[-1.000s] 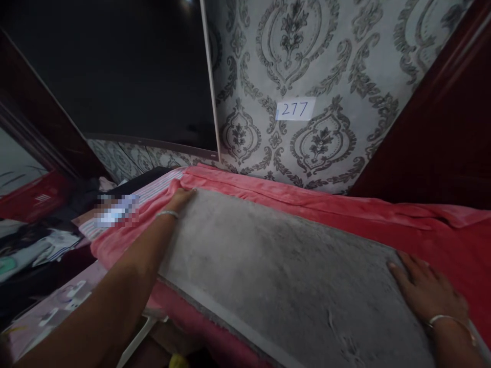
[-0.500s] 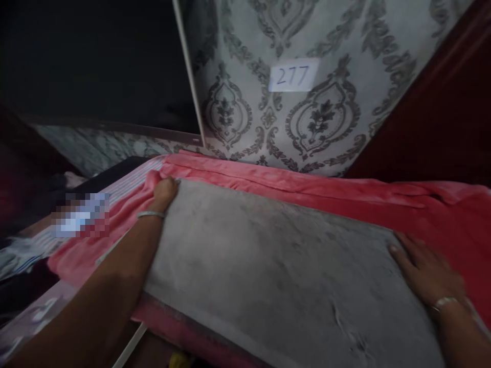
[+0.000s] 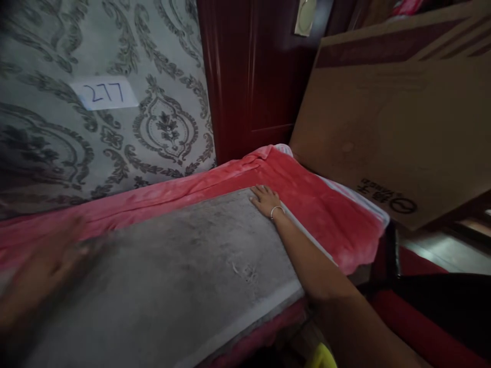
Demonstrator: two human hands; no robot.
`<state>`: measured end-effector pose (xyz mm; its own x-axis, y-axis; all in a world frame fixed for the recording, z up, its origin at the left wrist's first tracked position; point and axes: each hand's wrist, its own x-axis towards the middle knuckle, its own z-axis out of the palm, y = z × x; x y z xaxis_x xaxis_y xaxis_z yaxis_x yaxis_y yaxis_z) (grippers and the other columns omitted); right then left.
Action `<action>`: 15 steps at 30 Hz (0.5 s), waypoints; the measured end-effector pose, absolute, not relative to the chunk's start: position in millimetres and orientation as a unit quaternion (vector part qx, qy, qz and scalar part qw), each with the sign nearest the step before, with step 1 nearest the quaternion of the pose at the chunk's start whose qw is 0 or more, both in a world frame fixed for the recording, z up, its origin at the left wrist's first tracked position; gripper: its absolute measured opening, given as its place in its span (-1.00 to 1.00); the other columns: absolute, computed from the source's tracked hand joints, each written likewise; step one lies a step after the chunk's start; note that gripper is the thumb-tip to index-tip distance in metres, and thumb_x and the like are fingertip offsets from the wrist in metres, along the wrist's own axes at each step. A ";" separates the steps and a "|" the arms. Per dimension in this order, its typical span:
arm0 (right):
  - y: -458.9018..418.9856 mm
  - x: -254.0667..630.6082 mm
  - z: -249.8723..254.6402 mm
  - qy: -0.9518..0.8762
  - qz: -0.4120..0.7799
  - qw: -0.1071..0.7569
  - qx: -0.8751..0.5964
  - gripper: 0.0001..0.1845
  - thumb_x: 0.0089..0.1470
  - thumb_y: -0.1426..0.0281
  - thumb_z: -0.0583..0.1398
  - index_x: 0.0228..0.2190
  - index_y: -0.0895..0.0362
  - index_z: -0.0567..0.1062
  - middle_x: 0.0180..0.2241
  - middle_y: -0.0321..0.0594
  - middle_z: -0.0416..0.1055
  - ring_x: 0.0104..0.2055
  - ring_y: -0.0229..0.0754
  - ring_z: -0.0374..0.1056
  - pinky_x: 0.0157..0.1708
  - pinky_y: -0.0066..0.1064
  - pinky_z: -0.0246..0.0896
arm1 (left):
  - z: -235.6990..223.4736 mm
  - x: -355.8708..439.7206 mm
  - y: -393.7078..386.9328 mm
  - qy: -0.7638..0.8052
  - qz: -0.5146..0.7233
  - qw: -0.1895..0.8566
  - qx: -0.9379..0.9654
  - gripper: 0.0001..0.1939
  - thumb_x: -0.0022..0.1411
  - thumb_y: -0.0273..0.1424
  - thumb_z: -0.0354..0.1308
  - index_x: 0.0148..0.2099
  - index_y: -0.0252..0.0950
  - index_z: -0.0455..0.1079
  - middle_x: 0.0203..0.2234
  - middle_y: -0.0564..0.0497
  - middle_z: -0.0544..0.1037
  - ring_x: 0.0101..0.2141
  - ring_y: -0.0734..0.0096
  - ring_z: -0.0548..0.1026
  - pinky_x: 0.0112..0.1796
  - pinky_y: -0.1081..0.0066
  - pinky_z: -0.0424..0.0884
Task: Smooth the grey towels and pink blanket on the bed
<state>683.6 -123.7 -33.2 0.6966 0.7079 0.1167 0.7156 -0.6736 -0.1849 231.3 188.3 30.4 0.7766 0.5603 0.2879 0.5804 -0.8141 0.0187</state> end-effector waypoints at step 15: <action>-120.6 660.9 -6.6 -0.281 -0.013 0.093 -0.955 -0.35 0.42 0.06 -0.16 0.41 -0.02 0.10 0.47 -0.12 -0.14 0.49 0.12 -0.25 0.36 0.24 -0.19 | -19.3 247.0 171.0 -0.280 -0.037 0.037 -0.958 -0.22 0.31 0.05 -0.29 0.43 -0.11 0.20 0.45 0.00 0.05 0.43 -0.11 -0.03 0.32 -0.23 0.00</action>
<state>660.9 -120.6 -6.6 0.8416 0.5346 0.0771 0.5395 -0.8246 -0.1703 247.0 171.0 -19.3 0.8400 0.5347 0.0918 0.5402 -0.8400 -0.0509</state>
